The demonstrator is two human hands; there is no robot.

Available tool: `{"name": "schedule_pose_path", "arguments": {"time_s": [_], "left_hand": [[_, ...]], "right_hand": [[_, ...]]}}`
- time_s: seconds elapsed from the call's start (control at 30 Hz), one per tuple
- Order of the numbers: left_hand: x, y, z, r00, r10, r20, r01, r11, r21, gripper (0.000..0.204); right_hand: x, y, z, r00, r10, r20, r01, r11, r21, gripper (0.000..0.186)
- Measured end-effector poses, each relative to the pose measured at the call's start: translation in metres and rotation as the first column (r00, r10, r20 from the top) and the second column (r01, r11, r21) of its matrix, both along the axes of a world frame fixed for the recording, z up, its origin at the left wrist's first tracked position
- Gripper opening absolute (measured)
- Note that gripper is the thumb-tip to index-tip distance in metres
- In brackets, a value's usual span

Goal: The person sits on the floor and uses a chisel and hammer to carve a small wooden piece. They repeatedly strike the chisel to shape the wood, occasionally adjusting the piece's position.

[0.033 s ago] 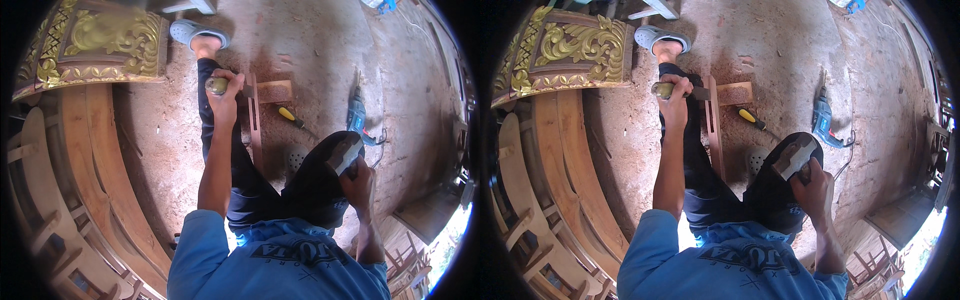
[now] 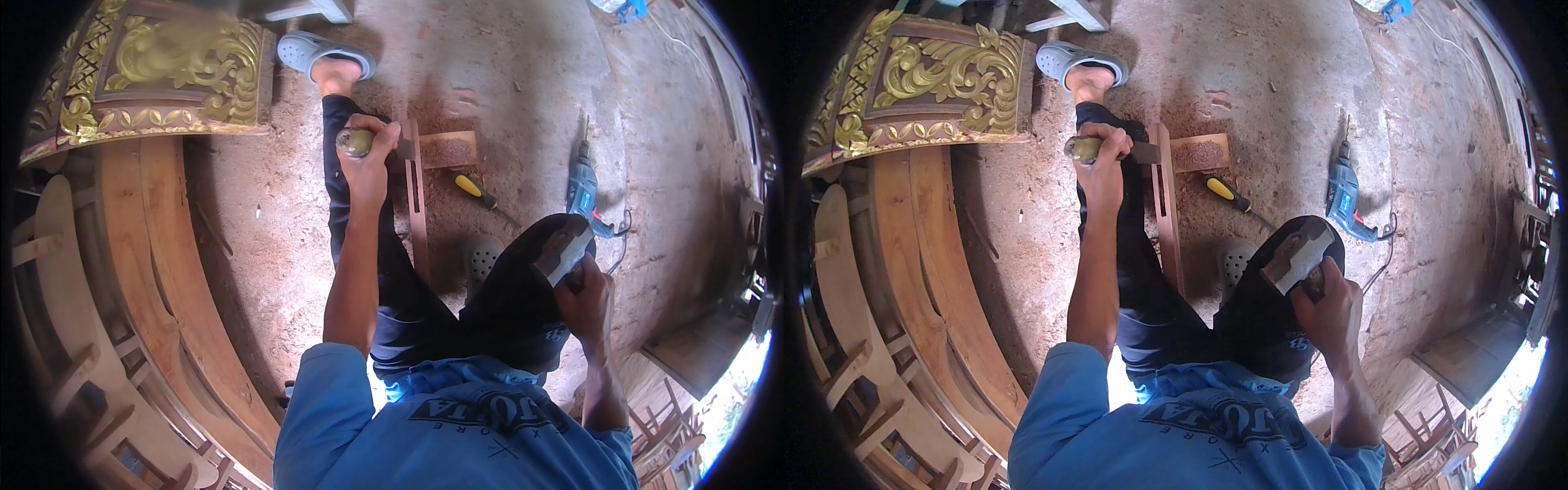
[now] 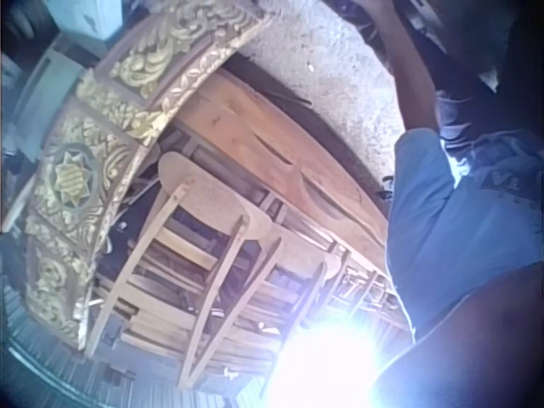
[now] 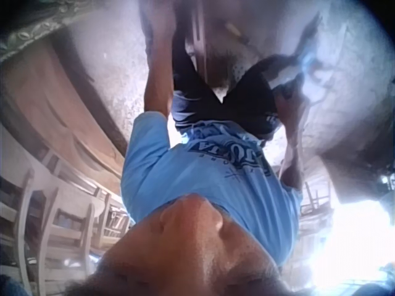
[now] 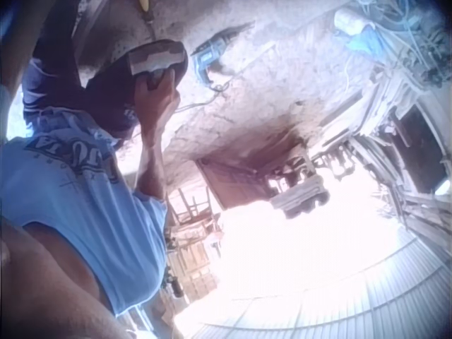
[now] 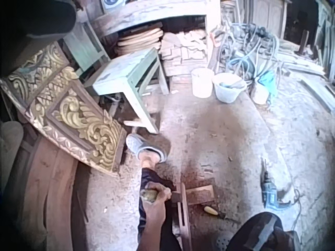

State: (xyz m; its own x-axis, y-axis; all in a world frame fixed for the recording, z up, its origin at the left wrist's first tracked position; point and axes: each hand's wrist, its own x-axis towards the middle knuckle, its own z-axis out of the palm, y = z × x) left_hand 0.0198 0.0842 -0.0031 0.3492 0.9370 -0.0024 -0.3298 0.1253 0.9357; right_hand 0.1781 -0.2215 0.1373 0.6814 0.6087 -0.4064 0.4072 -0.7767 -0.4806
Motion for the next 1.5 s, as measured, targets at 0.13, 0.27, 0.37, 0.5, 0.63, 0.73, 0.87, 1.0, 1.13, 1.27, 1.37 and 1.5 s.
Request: {"name": "schedule_pose_path", "arguments": {"time_s": [0.13, 0.27, 0.37, 0.5, 0.63, 0.73, 0.87, 1.0, 1.13, 1.27, 1.37, 1.5], "left_hand": [[-0.004, -0.007, -0.005, 0.999, -0.007, -0.036, 0.008, 0.999, 0.036, 0.021], [0.001, -0.002, -0.008, 0.997, 0.026, -0.069, -0.020, 0.996, 0.090, 0.021], [0.004, 0.002, -0.008, 0.997, 0.031, -0.069, -0.027, 0.997, 0.066, 0.021], [0.005, 0.003, -0.004, 0.999, 0.018, -0.034, -0.017, 0.999, 0.031, 0.021], [0.007, 0.004, -0.001, 1.000, 0.004, -0.029, -0.003, 0.999, 0.040, 0.021], [0.011, 0.007, -0.001, 0.998, 0.000, -0.059, 0.003, 0.999, 0.040, 0.020], [0.015, 0.012, 0.001, 0.998, -0.006, -0.060, 0.008, 1.000, 0.022, 0.019], [0.014, 0.012, 0.003, 0.998, -0.033, -0.055, 0.035, 0.999, 0.033, 0.018], [0.013, 0.011, 0.002, 0.997, -0.019, -0.071, 0.022, 0.999, 0.038, 0.017], [0.016, 0.008, -0.002, 0.997, 0.020, -0.074, -0.013, 0.996, 0.087, 0.018], [0.019, 0.003, -0.004, 1.000, 0.020, -0.021, -0.019, 0.998, 0.060, 0.021], [0.019, -0.001, -0.004, 0.999, 0.021, -0.035, -0.015, 0.984, 0.178, 0.025]], "right_hand": [[-0.001, -0.001, 0.000, 1.000, 0.006, -0.001, -0.006, 1.000, 0.010, 0.024], [0.000, 0.002, -0.004, 0.999, 0.010, 0.037, -0.012, 0.999, 0.046, 0.024], [0.002, 0.002, -0.004, 0.999, 0.029, 0.044, -0.032, 0.997, 0.077, 0.024], [0.003, 0.001, -0.004, 0.998, 0.038, 0.040, -0.041, 0.997, 0.060, 0.024], [0.002, 0.000, -0.005, 0.999, 0.029, 0.042, -0.031, 0.998, 0.048, 0.025], [0.004, 0.002, -0.003, 0.998, 0.052, 0.048, -0.054, 0.997, 0.051, 0.025], [0.014, 0.015, 0.013, 0.995, 0.095, -0.044, -0.097, 0.994, -0.049, 0.027], [0.022, 0.053, 0.033, 0.986, 0.139, -0.096, -0.121, 0.978, 0.172, 0.030], [0.026, 0.111, 0.050, 0.971, 0.238, -0.022, -0.217, 0.917, 0.335, 0.030], [0.024, 0.168, 0.052, 0.934, 0.353, 0.056, -0.332, 0.799, 0.501, 0.030], [0.019, 0.199, 0.048, 0.858, 0.482, 0.179, -0.483, 0.636, 0.602, 0.031], [0.007, 0.223, 0.039, 0.813, 0.558, 0.166, -0.524, 0.578, 0.625, 0.040]]}}
